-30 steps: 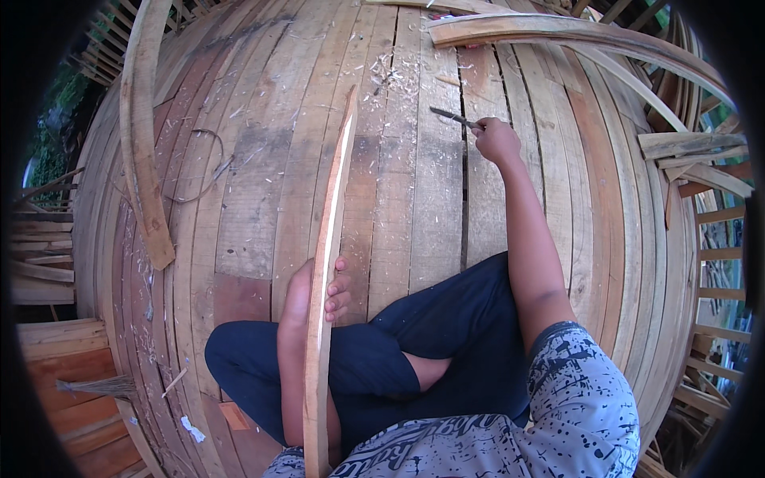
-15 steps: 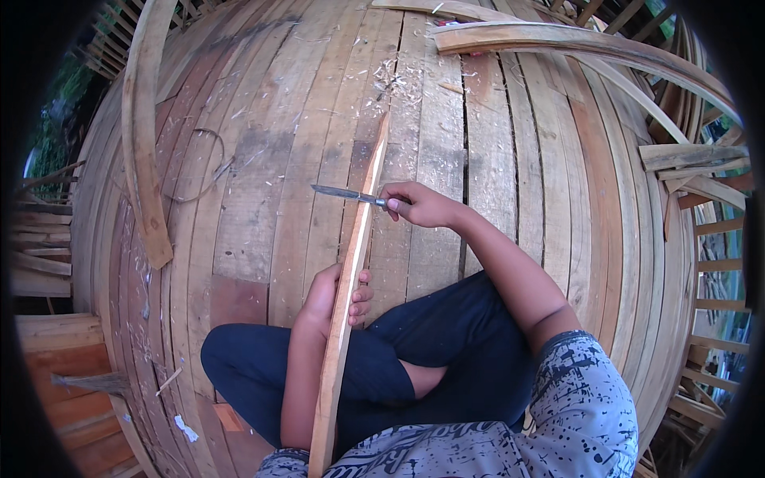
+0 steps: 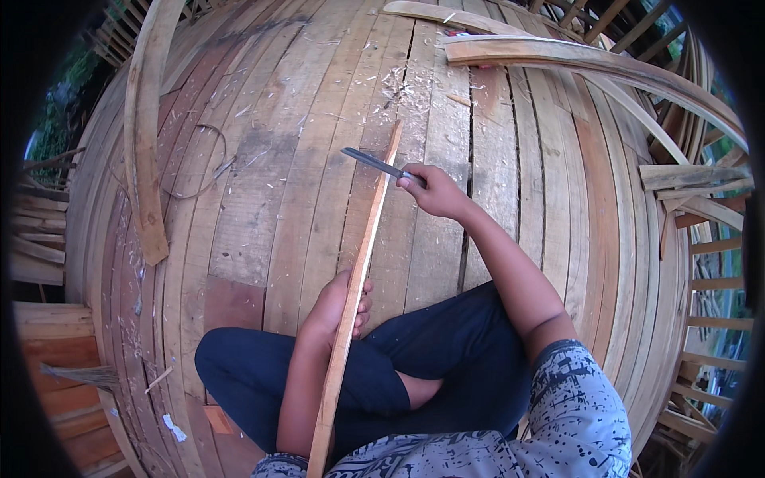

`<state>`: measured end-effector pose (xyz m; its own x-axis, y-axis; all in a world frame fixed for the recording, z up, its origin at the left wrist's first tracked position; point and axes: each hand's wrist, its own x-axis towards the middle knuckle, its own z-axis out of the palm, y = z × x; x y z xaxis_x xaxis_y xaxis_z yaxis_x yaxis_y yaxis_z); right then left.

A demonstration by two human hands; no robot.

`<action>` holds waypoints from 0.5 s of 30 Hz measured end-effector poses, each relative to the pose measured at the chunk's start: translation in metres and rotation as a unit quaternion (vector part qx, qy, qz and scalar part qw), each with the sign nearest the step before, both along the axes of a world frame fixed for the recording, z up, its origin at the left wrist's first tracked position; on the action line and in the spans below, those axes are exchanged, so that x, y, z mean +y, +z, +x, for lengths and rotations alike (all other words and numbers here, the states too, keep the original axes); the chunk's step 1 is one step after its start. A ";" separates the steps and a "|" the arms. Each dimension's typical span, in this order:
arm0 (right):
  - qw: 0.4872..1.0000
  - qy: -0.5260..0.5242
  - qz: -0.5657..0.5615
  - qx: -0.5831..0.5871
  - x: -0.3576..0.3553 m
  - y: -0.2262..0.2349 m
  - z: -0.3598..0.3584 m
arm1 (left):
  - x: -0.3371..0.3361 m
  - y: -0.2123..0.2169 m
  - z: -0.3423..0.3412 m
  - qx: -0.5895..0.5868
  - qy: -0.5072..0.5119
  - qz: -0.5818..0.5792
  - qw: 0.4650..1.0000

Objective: The person sits cross-legged on a wooden floor and uses a knife to carve a long, thin piece of wood held between their legs. They repeatedly shave thin layers off the wood, creating wood shavings that accumulate on the floor.

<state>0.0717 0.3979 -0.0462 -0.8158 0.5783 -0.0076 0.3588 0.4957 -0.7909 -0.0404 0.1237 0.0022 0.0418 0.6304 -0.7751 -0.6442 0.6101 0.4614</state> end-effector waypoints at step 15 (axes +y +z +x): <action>0.962 -0.049 0.105 -0.249 -0.022 0.039 -0.022 | 0.005 0.024 0.007 0.181 -0.027 -0.071 0.981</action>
